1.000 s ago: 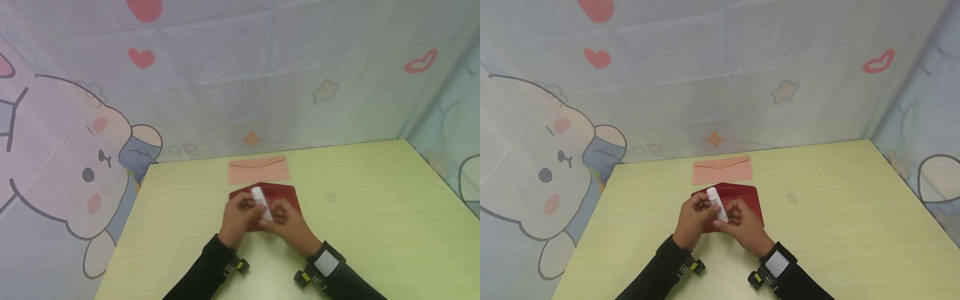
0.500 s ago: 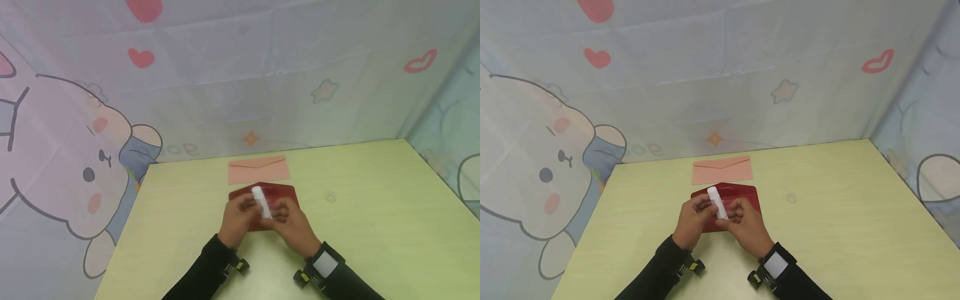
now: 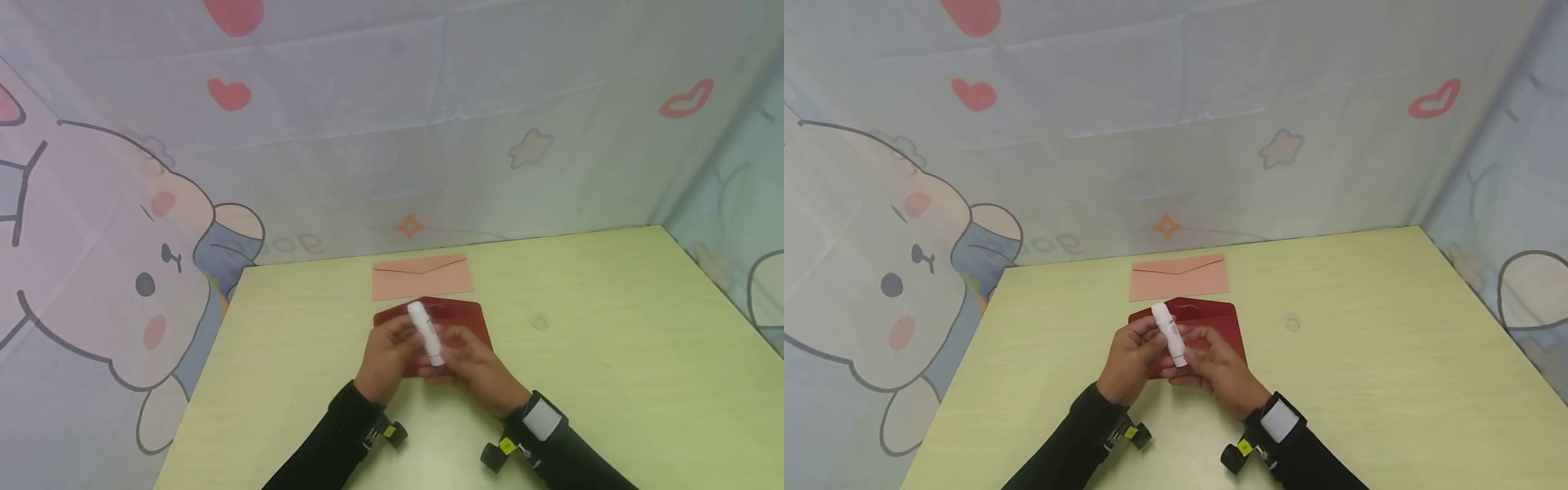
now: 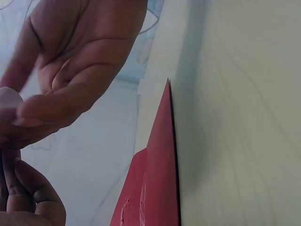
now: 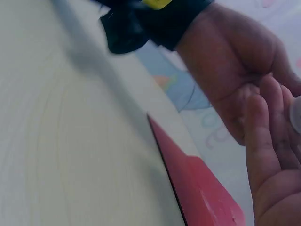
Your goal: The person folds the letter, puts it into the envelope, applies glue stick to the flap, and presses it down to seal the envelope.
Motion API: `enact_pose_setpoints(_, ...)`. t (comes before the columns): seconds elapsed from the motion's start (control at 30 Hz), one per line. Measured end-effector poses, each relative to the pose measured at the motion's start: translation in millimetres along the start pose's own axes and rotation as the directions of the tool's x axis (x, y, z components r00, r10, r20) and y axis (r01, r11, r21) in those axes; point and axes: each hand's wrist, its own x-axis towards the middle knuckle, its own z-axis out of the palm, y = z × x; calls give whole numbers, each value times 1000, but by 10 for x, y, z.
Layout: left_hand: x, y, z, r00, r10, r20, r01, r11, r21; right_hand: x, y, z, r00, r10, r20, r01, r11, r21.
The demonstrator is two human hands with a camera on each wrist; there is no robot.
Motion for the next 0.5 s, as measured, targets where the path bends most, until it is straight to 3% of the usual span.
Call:
enact_pose_setpoints(0.1, 8, -16, 14, 999, 13, -39, -14, 1000, -24, 7, -31, 67, 993, -28, -113, 5, 980, -199)
enact_pose_setpoints(0.2, 11, -31, 30, 998, -8, -62, 5, 999, -40, 12, -53, 144, 970, -66, -236, -37, 913, -407)
enact_pose_setpoints(0.27, 11, -30, 44, 997, -17, -76, 15, 999, -30, 9, -55, 174, 955, -91, -282, -58, 875, -480)
enact_pose_setpoints(0.33, 9, -24, 54, 996, -20, -90, 19, 1000, -15, 0, -52, 191, 948, -115, -296, -56, 858, -510)
enact_pose_setpoints(0.4, 8, -20, 59, 995, -16, -97, 17, 1000, 1, -8, -41, 186, 954, -137, -266, -11, 871, -491)
enact_pose_setpoints(0.5, 15, -23, 51, 997, -16, -78, 17, 1000, 12, -23, -21, 153, 977, -138, -162, 68, 923, -378)
